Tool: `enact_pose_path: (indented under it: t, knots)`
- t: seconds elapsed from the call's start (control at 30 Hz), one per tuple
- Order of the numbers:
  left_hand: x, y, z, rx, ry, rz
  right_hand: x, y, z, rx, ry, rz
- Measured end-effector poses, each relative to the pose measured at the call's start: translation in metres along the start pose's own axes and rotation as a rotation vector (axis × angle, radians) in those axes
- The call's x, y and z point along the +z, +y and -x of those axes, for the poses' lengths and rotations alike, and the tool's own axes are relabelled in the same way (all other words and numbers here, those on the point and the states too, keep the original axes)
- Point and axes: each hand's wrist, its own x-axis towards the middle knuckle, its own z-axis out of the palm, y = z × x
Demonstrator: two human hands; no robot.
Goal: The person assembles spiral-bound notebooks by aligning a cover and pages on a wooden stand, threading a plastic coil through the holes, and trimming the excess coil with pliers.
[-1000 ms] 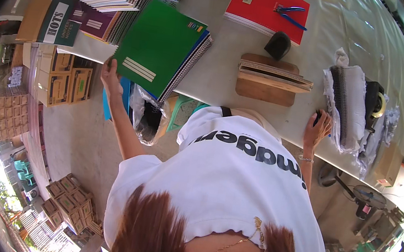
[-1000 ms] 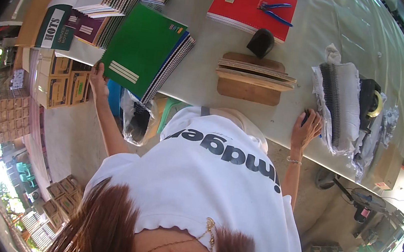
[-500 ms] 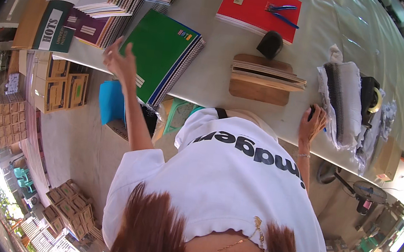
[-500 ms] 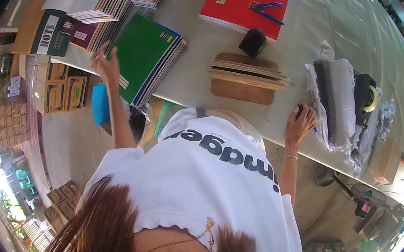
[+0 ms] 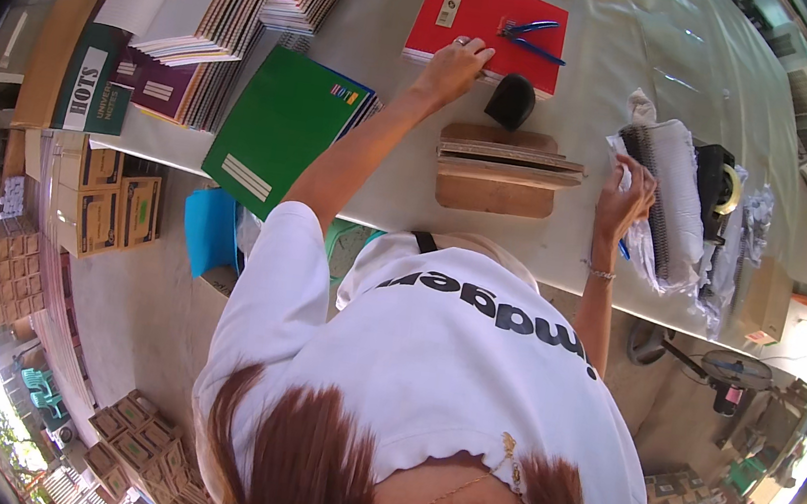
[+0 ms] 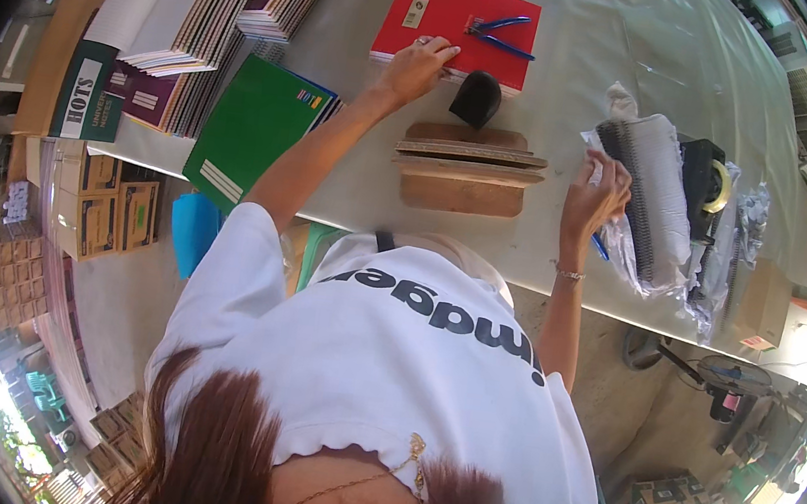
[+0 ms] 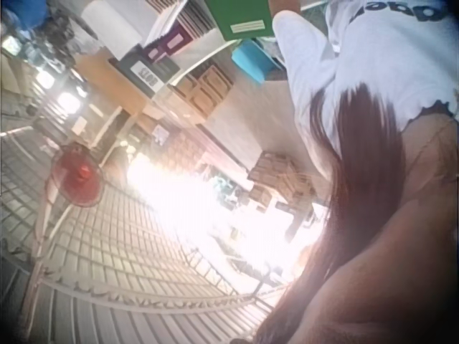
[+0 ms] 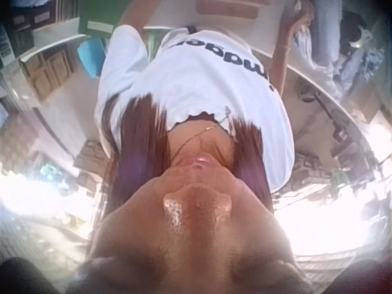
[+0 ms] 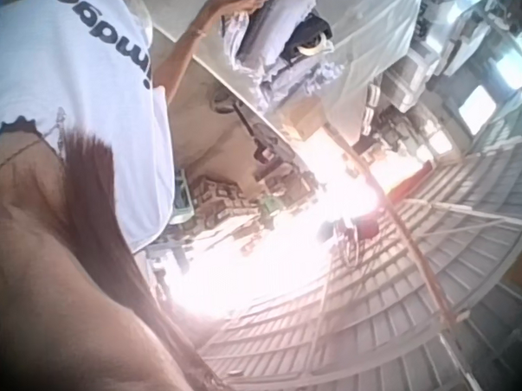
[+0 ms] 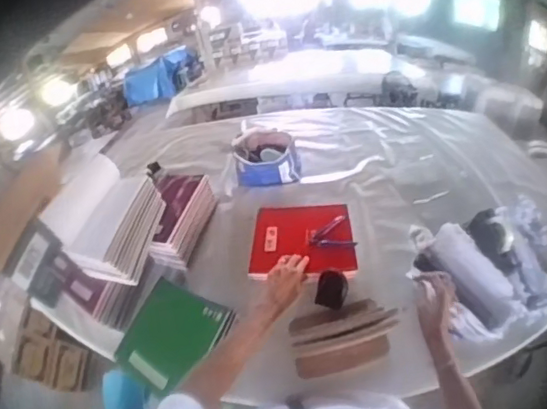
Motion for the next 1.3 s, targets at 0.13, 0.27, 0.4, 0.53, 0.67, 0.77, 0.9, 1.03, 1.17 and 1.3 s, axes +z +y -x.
enact_pose_path:
  t: [0.13,0.27,0.4,0.53,0.67,0.77,0.9,1.03,1.17,1.3]
  knots:
    - [0.005,-0.001,0.002,0.01,-0.012,-0.04,0.014,-0.037,-0.04,0.04,-0.242,-0.375]
    - [0.006,-0.001,0.003,0.03,0.017,-0.068,0.046,-0.08,-0.062,-0.066,-0.653,-0.231]
    - [0.005,0.003,0.0,0.039,0.0,-0.071,0.088,-0.087,-0.064,-0.084,-0.844,-0.377]
    - [0.009,0.0,0.002,0.089,0.069,-0.085,0.108,-0.084,-0.071,-0.061,-1.02,-0.37]
    - [0.01,-0.004,0.003,0.114,0.073,-0.096,0.099,-0.06,-0.082,0.085,-1.092,-0.657]
    - [0.012,-0.003,0.003,0.058,0.063,-0.076,0.072,-0.018,-0.105,0.26,-0.993,-0.611]
    - [0.018,0.004,0.001,-0.007,0.112,-0.114,0.06,0.018,-0.114,0.307,-0.76,-0.489]
    - [0.029,0.007,-0.004,0.047,0.077,-0.282,0.069,0.047,-0.104,0.091,-0.519,-0.359]
    - [0.033,0.01,0.003,0.102,0.13,-0.389,0.076,0.061,-0.096,0.177,-0.514,-0.23]
    - [0.031,0.009,0.006,0.104,0.127,-0.295,0.075,0.05,-0.092,0.315,-0.405,-0.125]
